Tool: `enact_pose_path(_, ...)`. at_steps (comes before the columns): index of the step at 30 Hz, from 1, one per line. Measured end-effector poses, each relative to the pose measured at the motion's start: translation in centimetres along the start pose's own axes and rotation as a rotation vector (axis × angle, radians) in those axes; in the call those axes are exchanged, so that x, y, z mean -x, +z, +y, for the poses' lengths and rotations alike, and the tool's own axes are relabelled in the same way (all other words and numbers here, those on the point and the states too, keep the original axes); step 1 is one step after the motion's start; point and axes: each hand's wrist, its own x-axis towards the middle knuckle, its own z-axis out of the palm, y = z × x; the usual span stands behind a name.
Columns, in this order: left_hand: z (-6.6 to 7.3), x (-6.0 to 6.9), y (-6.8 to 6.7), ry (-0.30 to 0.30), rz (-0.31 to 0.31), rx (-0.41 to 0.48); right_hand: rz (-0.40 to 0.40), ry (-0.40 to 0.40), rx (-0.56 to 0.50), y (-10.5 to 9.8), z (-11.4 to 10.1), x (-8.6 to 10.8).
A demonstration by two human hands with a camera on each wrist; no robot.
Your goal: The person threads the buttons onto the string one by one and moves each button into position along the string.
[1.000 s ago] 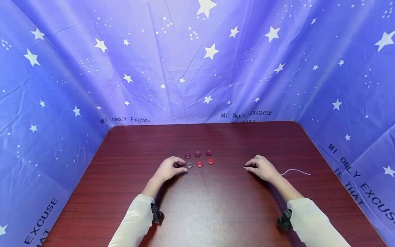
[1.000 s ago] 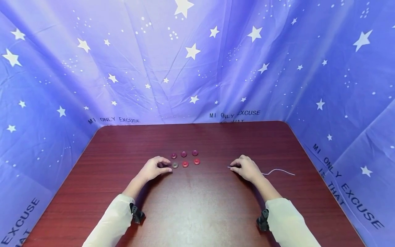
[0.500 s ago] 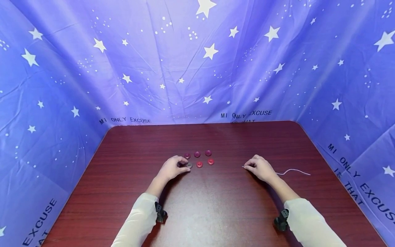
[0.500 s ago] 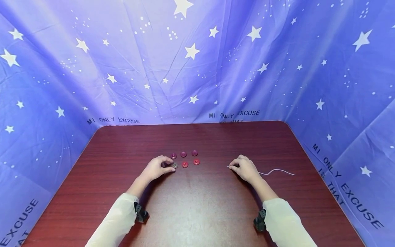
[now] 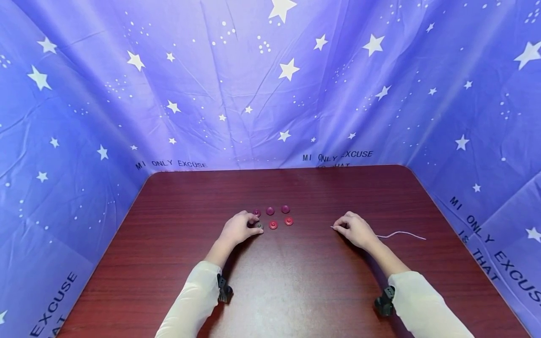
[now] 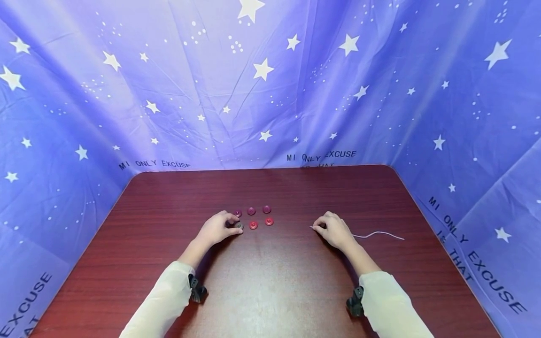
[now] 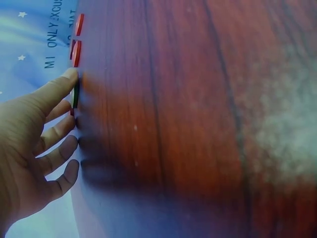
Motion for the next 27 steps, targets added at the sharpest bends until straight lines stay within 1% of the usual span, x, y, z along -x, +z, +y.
enact_pose_path(6,0.0,-0.1,0.1,0.001,-0.003,-0.052,0.025,-0.012,-0.042,0.2,-0.4,-0.2)
enact_pose_path(10,0.0,-0.2,0.2,0.013,0.0,-0.075,0.028,-0.008,-0.065,0.4,-0.8,-0.3)
enact_pose_path(14,0.1,-0.3,0.3,0.026,-0.003,-0.073,0.033,-0.013,-0.073,0.6,-1.1,-0.5)
enact_pose_path(22,0.5,-0.3,0.3,0.008,-0.028,-0.063,0.052,-0.025,-0.082,0.7,-1.4,-1.0)
enact_pose_path(27,0.7,-0.4,0.1,0.021,-0.022,-0.063,0.06,-0.022,-0.083,0.4,-1.7,-1.4)
